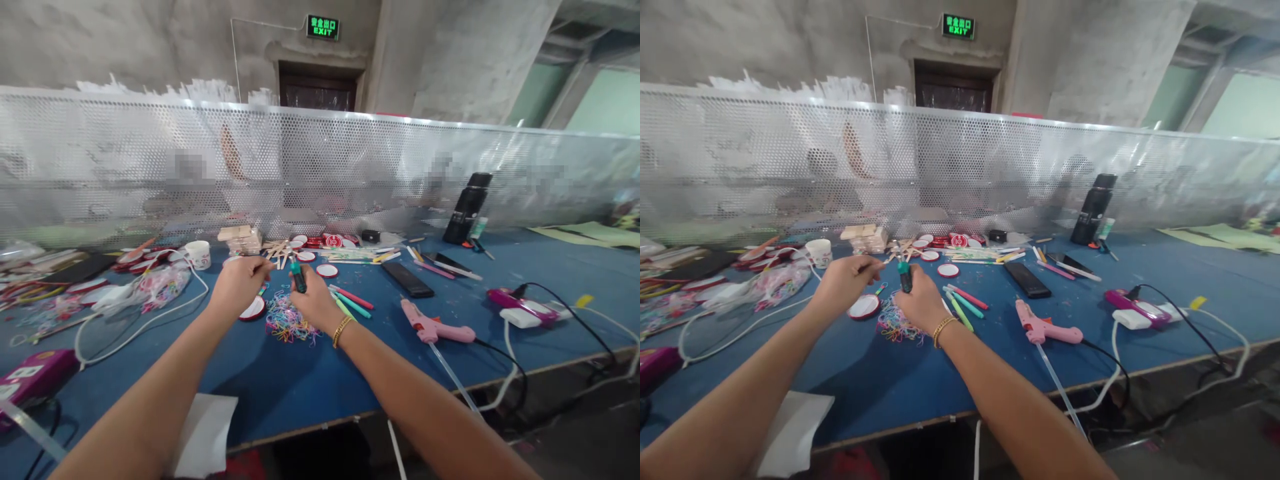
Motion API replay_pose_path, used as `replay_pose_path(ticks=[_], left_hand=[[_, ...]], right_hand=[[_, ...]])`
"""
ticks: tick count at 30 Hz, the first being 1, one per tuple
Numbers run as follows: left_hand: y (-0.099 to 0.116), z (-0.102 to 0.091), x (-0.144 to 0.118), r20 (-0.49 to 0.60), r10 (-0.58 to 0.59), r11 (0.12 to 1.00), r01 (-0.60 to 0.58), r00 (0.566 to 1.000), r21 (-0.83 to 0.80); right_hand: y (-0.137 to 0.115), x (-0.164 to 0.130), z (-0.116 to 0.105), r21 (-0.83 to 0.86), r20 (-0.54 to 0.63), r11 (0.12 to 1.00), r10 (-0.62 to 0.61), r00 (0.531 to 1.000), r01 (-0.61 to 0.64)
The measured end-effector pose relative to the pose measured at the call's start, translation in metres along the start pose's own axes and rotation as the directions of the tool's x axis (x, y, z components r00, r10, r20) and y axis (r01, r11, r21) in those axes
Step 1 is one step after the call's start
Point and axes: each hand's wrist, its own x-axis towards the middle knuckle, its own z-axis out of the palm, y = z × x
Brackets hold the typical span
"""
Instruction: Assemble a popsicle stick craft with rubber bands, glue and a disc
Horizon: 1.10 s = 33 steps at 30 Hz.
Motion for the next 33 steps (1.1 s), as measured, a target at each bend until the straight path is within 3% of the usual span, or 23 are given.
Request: replay_pose_path(ticks=[3, 6, 9, 13, 17, 22, 25, 27, 28, 30, 33], left_hand=[[-0.009, 0.003, 0.005, 0.030, -0.089, 0.971, 0.093, 0.996, -0.218], [-0.011, 0.007, 0.007, 0.162, -0.200, 0.840, 0.254, 0.966, -0.479], [-0.007, 0.009, 0.005, 0.328, -0.277, 0.630, 0.429, 0.903, -0.647], [-0.003, 0.009, 0.002, 0.499, -0.294, 0.410, 0.579, 0.816, -0.705], [-0.007, 0.012, 0.003, 0.527, -0.307, 0.390, 0.610, 0.792, -0.690], [-0.017, 0.011, 0.009, 0.354, -0.374, 0.441, 0.500, 0.857, -0.745], [-0.020, 0.007, 0.011, 0.245, -0.404, 0.535, 0.445, 0.881, -0.718], [-0.020, 0.005, 0.011, 0.234, -0.396, 0.611, 0.445, 0.888, -0.654], [-0.019, 0.004, 0.010, 0.243, -0.381, 0.650, 0.446, 0.892, -0.615], [-0.016, 0.004, 0.009, 0.267, -0.344, 0.722, 0.435, 0.900, -0.538], [-0.012, 0.007, 0.008, 0.293, -0.290, 0.791, 0.400, 0.911, -0.462]], right_hand=[[0.008, 0.009, -0.009, -0.069, -0.098, 0.986, 0.148, 0.984, -0.155], [0.016, 0.014, -0.019, -0.277, -0.104, 0.934, 0.203, 0.974, -0.224], [0.019, 0.014, -0.018, -0.462, -0.050, 0.864, 0.201, 0.978, -0.201], [0.019, 0.015, -0.004, -0.641, 0.082, 0.761, 0.197, 0.977, -0.100], [0.020, 0.024, 0.005, -0.724, 0.164, 0.689, 0.239, 0.957, -0.047], [0.021, 0.046, 0.002, -0.716, 0.135, 0.696, 0.208, 0.969, -0.050], [0.016, 0.055, 0.004, -0.528, 0.083, 0.849, 0.044, 0.996, 0.006], [0.012, 0.056, 0.010, -0.206, 0.066, 0.978, -0.016, 0.998, 0.029], [0.011, 0.055, 0.013, -0.015, 0.064, 1.000, -0.018, 0.998, 0.019], [0.011, 0.052, 0.020, 0.293, 0.066, 0.956, 0.005, 0.998, -0.024], [0.013, 0.047, 0.024, 0.461, 0.065, 0.886, 0.024, 0.998, -0.051]])
